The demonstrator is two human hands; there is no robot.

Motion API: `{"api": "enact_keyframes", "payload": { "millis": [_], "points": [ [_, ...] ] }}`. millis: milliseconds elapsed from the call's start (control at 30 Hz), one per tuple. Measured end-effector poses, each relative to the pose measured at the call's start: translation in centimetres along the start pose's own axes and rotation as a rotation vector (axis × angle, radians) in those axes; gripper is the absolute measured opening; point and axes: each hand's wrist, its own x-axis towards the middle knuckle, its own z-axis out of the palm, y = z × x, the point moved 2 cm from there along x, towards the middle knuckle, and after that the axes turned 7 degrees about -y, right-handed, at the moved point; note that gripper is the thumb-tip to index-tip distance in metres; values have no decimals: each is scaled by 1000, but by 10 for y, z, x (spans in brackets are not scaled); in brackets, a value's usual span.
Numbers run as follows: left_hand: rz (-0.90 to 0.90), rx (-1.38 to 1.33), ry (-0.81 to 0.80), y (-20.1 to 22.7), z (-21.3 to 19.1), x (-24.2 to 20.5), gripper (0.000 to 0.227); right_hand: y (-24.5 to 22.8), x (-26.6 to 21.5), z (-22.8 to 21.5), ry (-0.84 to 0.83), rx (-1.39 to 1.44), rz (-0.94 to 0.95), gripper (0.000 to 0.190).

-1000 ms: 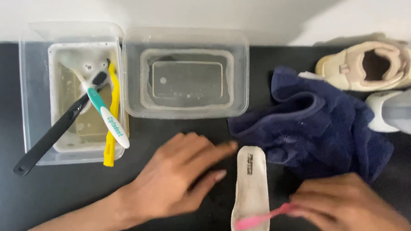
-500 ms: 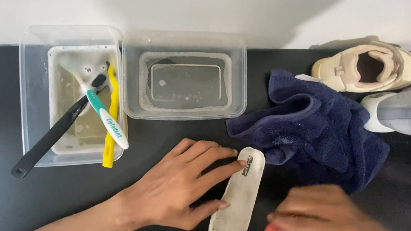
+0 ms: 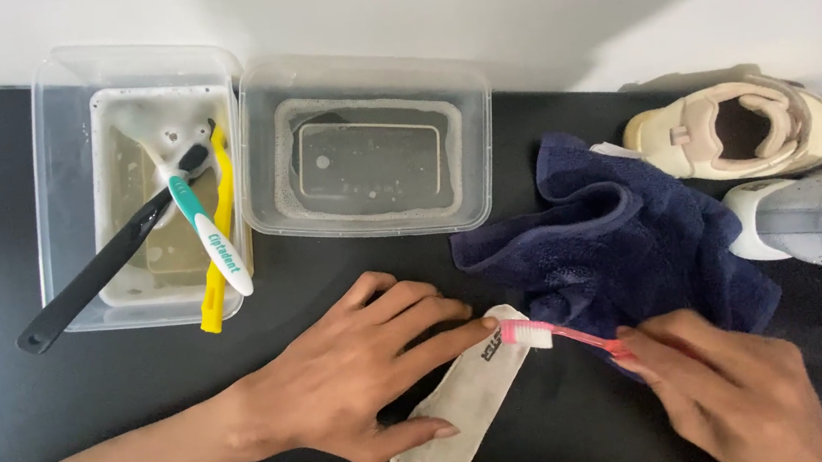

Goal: The person is cleaning a shoe insole by scrubbing it with a toothbrush dipped in soapy water and then wiping it with a towel.

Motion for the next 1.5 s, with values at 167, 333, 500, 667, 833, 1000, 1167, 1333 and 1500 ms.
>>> {"api": "enact_keyframes", "payload": {
  "millis": [167,333,500,667,833,1000,1167,1333,1500],
  "points": [
    [49,54,38,-2,5,0,46,2,1,2,-42,-34,14,24],
    [80,42,52,-1,1,-1,35,7,-5,5,-77,-16,-4,19],
    [259,76,63,2,3,-4,32,15,-16,20,-340,84,-48,35],
    [263,14,-38,2,9,-3,31,10,-15,21,-304,94,-29,39],
    [223,-59,-95,-1,12,0,29,18,-18,24,-364,92,15,44],
    [184,-32,-119,-3,13,0,30,23,-11,17,-233,48,136,37],
    [177,-53,-117,-3,10,3,28,24,-10,21,-214,-16,105,41],
    [171,-52,-117,-1,13,-1,29,16,-1,20,-173,0,132,40],
    [205,-150,-82,3,14,-4,28,9,12,11,-45,7,30,20]
  ]
}}
